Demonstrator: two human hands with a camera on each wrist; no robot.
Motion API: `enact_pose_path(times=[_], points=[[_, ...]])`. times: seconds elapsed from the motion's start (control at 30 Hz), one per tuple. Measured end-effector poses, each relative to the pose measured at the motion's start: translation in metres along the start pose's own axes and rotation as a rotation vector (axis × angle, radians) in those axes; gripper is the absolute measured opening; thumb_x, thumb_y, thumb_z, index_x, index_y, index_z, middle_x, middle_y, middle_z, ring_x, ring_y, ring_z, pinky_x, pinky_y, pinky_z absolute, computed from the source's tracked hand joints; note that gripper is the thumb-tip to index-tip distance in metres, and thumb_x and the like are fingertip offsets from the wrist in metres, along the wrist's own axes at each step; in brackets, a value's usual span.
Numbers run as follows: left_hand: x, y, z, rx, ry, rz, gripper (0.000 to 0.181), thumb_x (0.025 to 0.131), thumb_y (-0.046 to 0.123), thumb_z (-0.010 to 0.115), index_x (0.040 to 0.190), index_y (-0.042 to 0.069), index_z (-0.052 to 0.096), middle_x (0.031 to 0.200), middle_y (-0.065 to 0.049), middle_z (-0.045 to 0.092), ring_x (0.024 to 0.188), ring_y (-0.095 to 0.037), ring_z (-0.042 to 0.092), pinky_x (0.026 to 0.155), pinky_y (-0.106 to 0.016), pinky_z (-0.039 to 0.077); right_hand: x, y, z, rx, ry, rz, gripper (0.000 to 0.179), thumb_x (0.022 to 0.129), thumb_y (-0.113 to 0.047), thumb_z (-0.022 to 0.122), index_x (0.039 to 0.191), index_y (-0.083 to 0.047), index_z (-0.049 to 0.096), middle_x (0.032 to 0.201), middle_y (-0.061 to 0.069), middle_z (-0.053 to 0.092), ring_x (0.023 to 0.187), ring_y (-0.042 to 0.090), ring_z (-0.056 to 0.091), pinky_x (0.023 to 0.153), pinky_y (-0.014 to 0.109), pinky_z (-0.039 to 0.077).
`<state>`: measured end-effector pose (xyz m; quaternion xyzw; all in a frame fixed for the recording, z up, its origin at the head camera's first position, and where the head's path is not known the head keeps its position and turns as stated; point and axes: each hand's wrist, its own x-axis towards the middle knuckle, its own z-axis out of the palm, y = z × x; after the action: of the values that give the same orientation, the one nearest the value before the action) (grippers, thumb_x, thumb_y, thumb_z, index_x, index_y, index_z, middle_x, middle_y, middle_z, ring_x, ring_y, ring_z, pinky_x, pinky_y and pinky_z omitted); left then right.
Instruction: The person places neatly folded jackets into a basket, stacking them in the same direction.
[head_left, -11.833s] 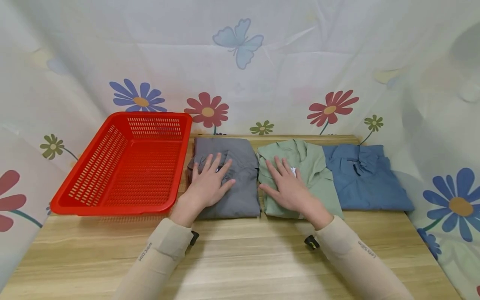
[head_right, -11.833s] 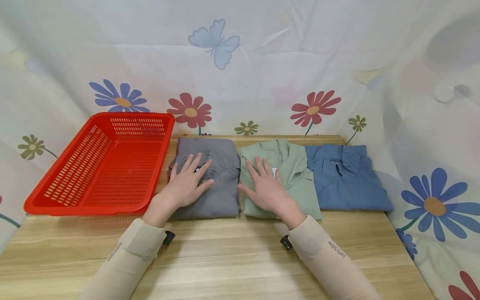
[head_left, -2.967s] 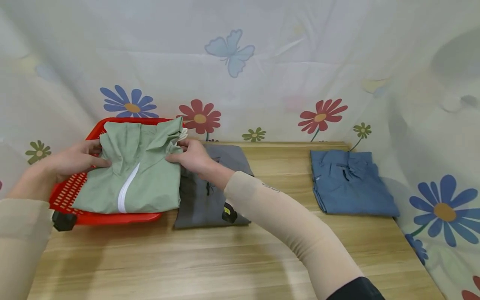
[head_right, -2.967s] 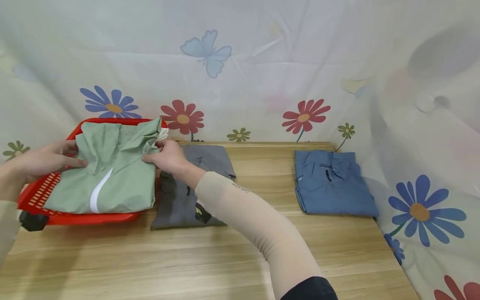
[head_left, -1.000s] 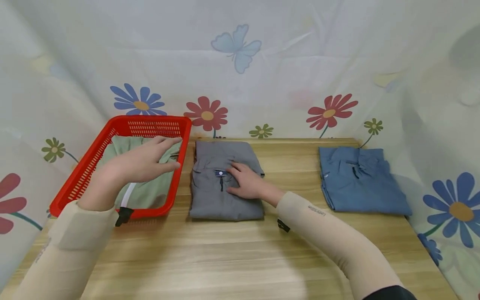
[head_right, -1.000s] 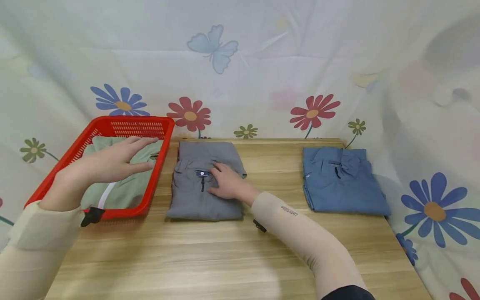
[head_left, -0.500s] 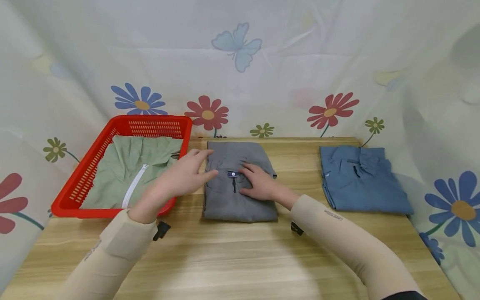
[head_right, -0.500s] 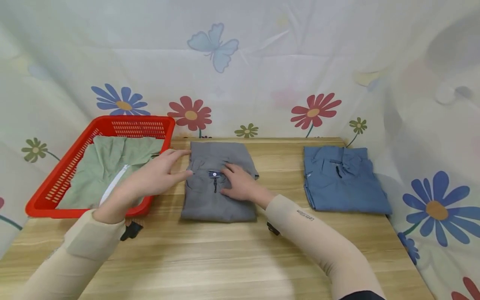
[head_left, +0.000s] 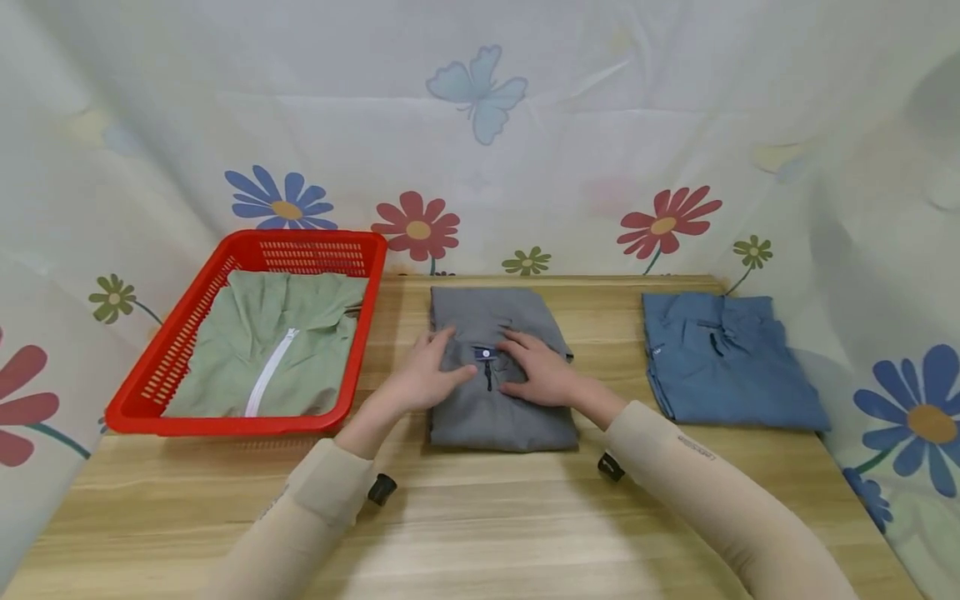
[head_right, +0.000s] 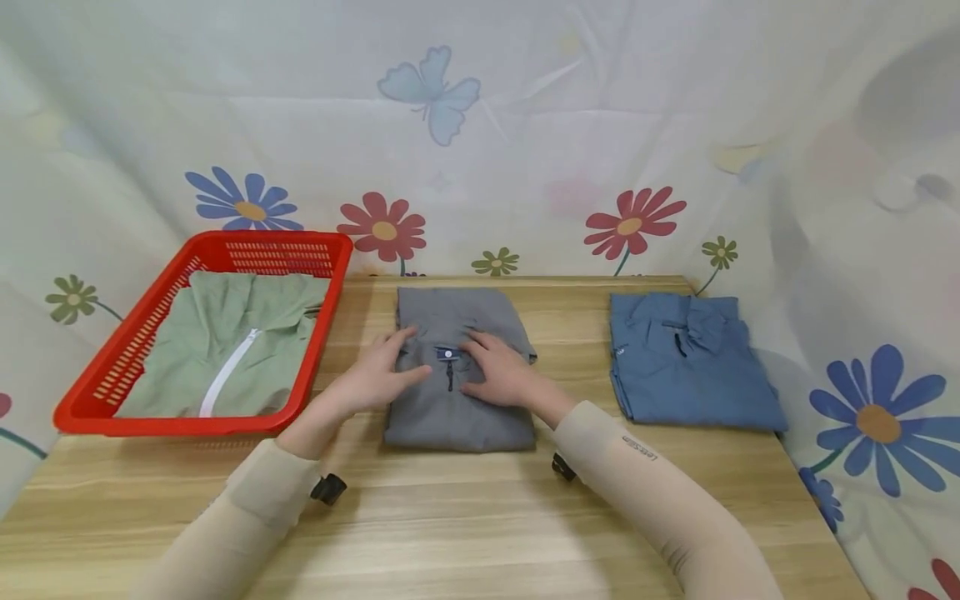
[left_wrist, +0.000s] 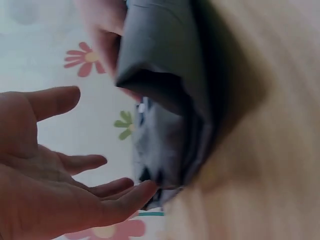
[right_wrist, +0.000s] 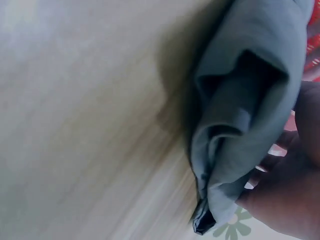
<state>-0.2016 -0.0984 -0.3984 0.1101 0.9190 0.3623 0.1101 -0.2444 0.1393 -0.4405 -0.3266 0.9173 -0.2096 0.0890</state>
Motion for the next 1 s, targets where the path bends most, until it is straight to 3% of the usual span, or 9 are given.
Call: enact_pose_path(times=[0.1, 0.2, 0.3, 0.37, 0.5, 0.63, 0.77, 1.0], points=[[0.002, -0.004, 0.008, -0.076, 0.026, -0.038, 0.077, 0.101, 0.032, 0.067, 0.159, 0.001, 0.03, 0.157, -0.031, 0.029, 0.14, -0.044, 0.038, 0.112, -0.059, 0.036, -0.006, 0.005, -0.003, 0.036, 0.03, -0.001, 0.073, 0.093, -0.024, 0.077, 0.152, 0.002, 0.043, 0.159, 0.028, 0.032, 0.147, 0.044, 0.03, 0.117, 0.057, 0.029], [0.004, -0.007, 0.013, -0.157, 0.059, -0.09, 0.078, 0.1, 0.032, 0.067, 0.16, 0.001, 0.027, 0.157, -0.031, 0.027, 0.142, -0.044, 0.036, 0.114, -0.058, 0.034, -0.011, 0.012, -0.004, 0.069, 0.147, 0.014, 0.078, 0.091, -0.021, 0.079, 0.152, 0.006, 0.039, 0.159, 0.033, 0.029, 0.147, 0.048, 0.028, 0.118, 0.059, 0.027], [0.008, -0.012, 0.016, -0.241, 0.078, -0.132, 0.081, 0.101, 0.031, 0.065, 0.161, -0.001, 0.021, 0.161, -0.031, 0.021, 0.147, -0.044, 0.027, 0.117, -0.057, 0.029, -0.015, 0.019, -0.009, 0.088, 0.284, 0.092, 0.077, 0.093, -0.02, 0.076, 0.151, 0.011, 0.036, 0.156, 0.038, 0.027, 0.145, 0.052, 0.026, 0.117, 0.061, 0.026], [0.011, -0.014, 0.017, -0.306, 0.09, -0.15, 0.083, 0.102, 0.03, 0.063, 0.162, -0.002, 0.015, 0.164, -0.03, 0.017, 0.15, -0.042, 0.021, 0.12, -0.056, 0.024, -0.019, 0.023, -0.013, 0.104, 0.316, 0.17, 0.074, 0.096, -0.02, 0.071, 0.15, 0.014, 0.034, 0.154, 0.04, 0.029, 0.142, 0.054, 0.029, 0.116, 0.062, 0.027], [0.014, -0.019, 0.018, -0.423, 0.121, -0.156, 0.084, 0.104, 0.03, 0.061, 0.163, -0.002, 0.01, 0.166, -0.025, 0.016, 0.152, -0.038, 0.017, 0.122, -0.052, 0.02, -0.026, 0.027, -0.02, 0.123, 0.221, 0.316, 0.073, 0.101, -0.024, 0.064, 0.148, 0.02, 0.03, 0.148, 0.041, 0.037, 0.138, 0.053, 0.037, 0.113, 0.06, 0.033], [0.017, -0.019, 0.017, -0.498, 0.153, -0.177, 0.081, 0.104, 0.031, 0.06, 0.162, -0.001, 0.014, 0.165, -0.024, 0.023, 0.15, -0.037, 0.025, 0.12, -0.052, 0.025, -0.031, 0.026, -0.025, 0.139, 0.125, 0.349, 0.068, 0.103, -0.027, 0.061, 0.145, 0.021, 0.038, 0.14, 0.039, 0.05, 0.13, 0.05, 0.05, 0.107, 0.057, 0.042], [0.02, -0.02, 0.017, -0.567, 0.172, -0.238, 0.078, 0.104, 0.028, 0.06, 0.161, -0.003, 0.018, 0.16, -0.028, 0.031, 0.145, -0.038, 0.035, 0.117, -0.052, 0.031, -0.032, 0.024, -0.027, 0.181, 0.112, 0.35, 0.06, 0.103, -0.026, 0.062, 0.142, 0.018, 0.047, 0.137, 0.035, 0.055, 0.127, 0.047, 0.054, 0.105, 0.055, 0.045], [0.02, -0.025, 0.016, -0.676, 0.184, -0.299, 0.075, 0.104, 0.021, 0.059, 0.161, -0.004, 0.017, 0.159, -0.028, 0.031, 0.146, -0.038, 0.032, 0.118, -0.051, 0.03, -0.035, 0.024, -0.027, 0.339, 0.11, 0.402, 0.055, 0.1, -0.023, 0.068, 0.14, 0.011, 0.053, 0.142, 0.031, 0.053, 0.127, 0.045, 0.054, 0.101, 0.052, 0.049]])
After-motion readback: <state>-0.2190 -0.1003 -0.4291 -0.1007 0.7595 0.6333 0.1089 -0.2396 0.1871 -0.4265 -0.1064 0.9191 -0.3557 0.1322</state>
